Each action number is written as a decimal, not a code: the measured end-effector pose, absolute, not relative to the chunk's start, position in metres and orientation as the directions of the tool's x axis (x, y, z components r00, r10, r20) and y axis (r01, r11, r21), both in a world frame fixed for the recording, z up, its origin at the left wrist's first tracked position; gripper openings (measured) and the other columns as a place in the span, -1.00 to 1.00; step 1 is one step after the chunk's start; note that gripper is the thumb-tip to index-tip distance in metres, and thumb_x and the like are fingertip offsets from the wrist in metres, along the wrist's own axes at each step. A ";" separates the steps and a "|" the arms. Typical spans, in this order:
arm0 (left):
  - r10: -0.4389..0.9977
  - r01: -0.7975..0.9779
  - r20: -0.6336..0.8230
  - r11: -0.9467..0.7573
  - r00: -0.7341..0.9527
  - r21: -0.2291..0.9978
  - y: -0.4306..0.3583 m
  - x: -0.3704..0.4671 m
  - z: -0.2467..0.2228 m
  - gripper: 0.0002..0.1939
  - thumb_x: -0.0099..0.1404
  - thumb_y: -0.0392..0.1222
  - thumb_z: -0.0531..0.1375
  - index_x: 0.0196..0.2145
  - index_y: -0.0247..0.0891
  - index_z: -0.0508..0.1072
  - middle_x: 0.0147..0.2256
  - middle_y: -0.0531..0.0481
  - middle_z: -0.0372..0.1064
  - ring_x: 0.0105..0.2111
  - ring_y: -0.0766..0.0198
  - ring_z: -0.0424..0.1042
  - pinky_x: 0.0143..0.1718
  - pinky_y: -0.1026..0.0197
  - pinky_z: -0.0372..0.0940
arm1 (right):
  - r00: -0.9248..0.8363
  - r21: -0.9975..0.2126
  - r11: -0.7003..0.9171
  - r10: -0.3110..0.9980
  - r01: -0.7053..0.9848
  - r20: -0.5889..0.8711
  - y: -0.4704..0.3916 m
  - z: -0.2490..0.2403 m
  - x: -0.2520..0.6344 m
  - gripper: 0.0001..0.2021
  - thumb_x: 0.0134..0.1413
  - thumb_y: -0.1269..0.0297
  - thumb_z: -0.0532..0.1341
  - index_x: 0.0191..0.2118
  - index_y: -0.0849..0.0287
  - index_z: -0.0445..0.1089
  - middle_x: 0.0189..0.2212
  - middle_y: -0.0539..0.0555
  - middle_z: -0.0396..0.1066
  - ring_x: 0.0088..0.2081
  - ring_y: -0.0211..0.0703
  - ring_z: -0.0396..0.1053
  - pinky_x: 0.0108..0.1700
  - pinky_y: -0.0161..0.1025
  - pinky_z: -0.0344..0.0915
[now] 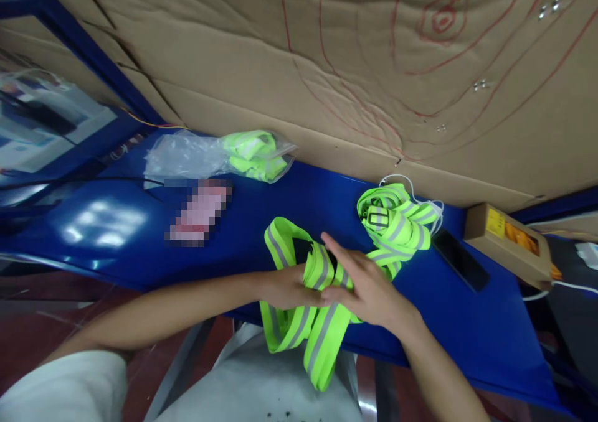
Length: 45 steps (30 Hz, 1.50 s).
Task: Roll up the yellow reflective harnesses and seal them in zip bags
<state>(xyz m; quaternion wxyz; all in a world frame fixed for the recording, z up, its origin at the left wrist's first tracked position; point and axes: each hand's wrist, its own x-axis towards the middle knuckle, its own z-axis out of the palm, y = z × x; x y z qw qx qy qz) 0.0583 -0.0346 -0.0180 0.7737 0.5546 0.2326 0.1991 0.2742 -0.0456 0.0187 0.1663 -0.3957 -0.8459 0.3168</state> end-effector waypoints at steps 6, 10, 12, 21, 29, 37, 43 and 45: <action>0.349 -0.026 -0.221 0.582 0.910 0.813 -0.033 0.059 -0.012 -0.81 0.08 -0.18 0.33 -0.33 -0.30 0.54 -0.32 -0.03 0.53 -0.22 0.07 0.53 -0.03 0.01 0.40 | -0.631 -0.730 0.376 0.770 0.571 -0.096 -0.047 0.015 0.262 -0.33 0.35 0.07 0.22 0.47 -0.08 0.04 0.23 0.14 0.41 0.13 0.10 0.47 0.11 -0.02 0.46; 0.239 -0.059 -0.241 0.815 0.941 0.577 -0.029 0.058 -0.009 -0.72 0.08 -0.20 0.36 -0.20 -0.27 0.63 -0.19 -0.13 0.62 0.03 -0.10 0.54 0.18 -0.12 0.32 | -0.464 -0.663 0.374 0.885 0.649 0.046 -0.046 0.015 0.262 -0.37 0.29 0.05 0.27 0.41 -0.05 0.19 0.17 0.16 0.45 0.10 0.12 0.48 0.10 -0.01 0.46; 0.186 -0.062 -0.195 0.856 0.963 0.514 -0.029 0.057 -0.007 -0.69 0.10 -0.20 0.36 -0.15 -0.26 0.63 -0.15 -0.12 0.62 0.06 -0.09 0.53 0.21 -0.13 0.31 | -0.403 -0.654 0.365 0.910 0.663 0.099 -0.046 0.017 0.264 -0.37 0.27 0.04 0.30 0.39 -0.02 0.22 0.18 0.15 0.45 0.11 0.13 0.47 0.13 -0.03 0.44; 0.208 0.018 -0.212 0.672 0.955 0.741 -0.035 0.052 0.001 -0.64 0.27 -0.12 0.33 -0.05 -0.40 0.60 -0.18 -0.15 0.63 -0.09 -0.03 0.60 0.13 -0.09 0.39 | -0.406 -0.893 0.018 0.895 0.449 -0.186 -0.043 0.029 0.270 -0.67 0.35 -0.03 0.19 -0.15 0.13 0.52 -0.37 0.00 0.52 -0.38 -0.17 0.45 -0.36 -0.30 0.35; 0.204 0.033 -0.198 0.612 0.959 0.790 -0.034 0.057 -0.004 -0.50 0.17 -0.01 0.43 0.00 -0.34 0.55 -0.13 -0.16 0.61 -0.03 0.00 0.56 0.07 0.01 0.43 | -0.224 -0.817 0.143 0.974 0.558 0.018 -0.048 0.020 0.262 -0.67 0.32 -0.03 0.20 -0.20 0.12 0.55 -0.54 -0.02 0.45 -0.54 -0.19 0.33 -0.47 -0.27 0.25; 0.284 -0.019 -0.200 0.616 0.938 0.787 -0.035 0.072 -0.015 -0.59 0.07 0.04 0.46 -0.21 -0.27 0.58 -0.39 -0.06 0.55 -0.32 0.12 0.55 -0.06 -0.02 0.44 | -0.118 -0.712 0.226 0.973 0.664 0.199 -0.051 0.020 0.265 -0.72 0.26 0.02 0.28 -0.14 0.08 0.61 -0.37 0.06 0.61 -0.41 -0.05 0.51 -0.36 -0.21 0.38; 0.196 0.001 -0.158 0.625 0.968 0.781 -0.028 0.067 -0.019 -0.60 0.08 0.05 0.47 -0.23 -0.27 0.61 -0.38 -0.07 0.54 -0.32 0.13 0.55 -0.09 0.01 0.46 | 0.047 -0.845 0.063 0.993 0.531 0.104 -0.045 0.018 0.269 -0.70 0.15 -0.04 0.36 -0.26 0.09 0.63 -0.38 0.03 0.59 -0.38 -0.05 0.49 -0.34 -0.19 0.40; 0.221 0.026 -0.200 0.607 0.954 0.794 -0.030 0.065 -0.023 -0.59 0.06 0.03 0.48 -0.22 -0.30 0.61 -0.32 -0.11 0.57 -0.27 0.09 0.57 -0.07 -0.01 0.48 | 0.090 -0.905 -0.026 0.996 0.425 0.014 -0.043 0.018 0.273 -0.67 0.12 -0.07 0.37 -0.22 0.10 0.62 -0.39 0.05 0.58 -0.39 -0.05 0.48 -0.33 -0.18 0.40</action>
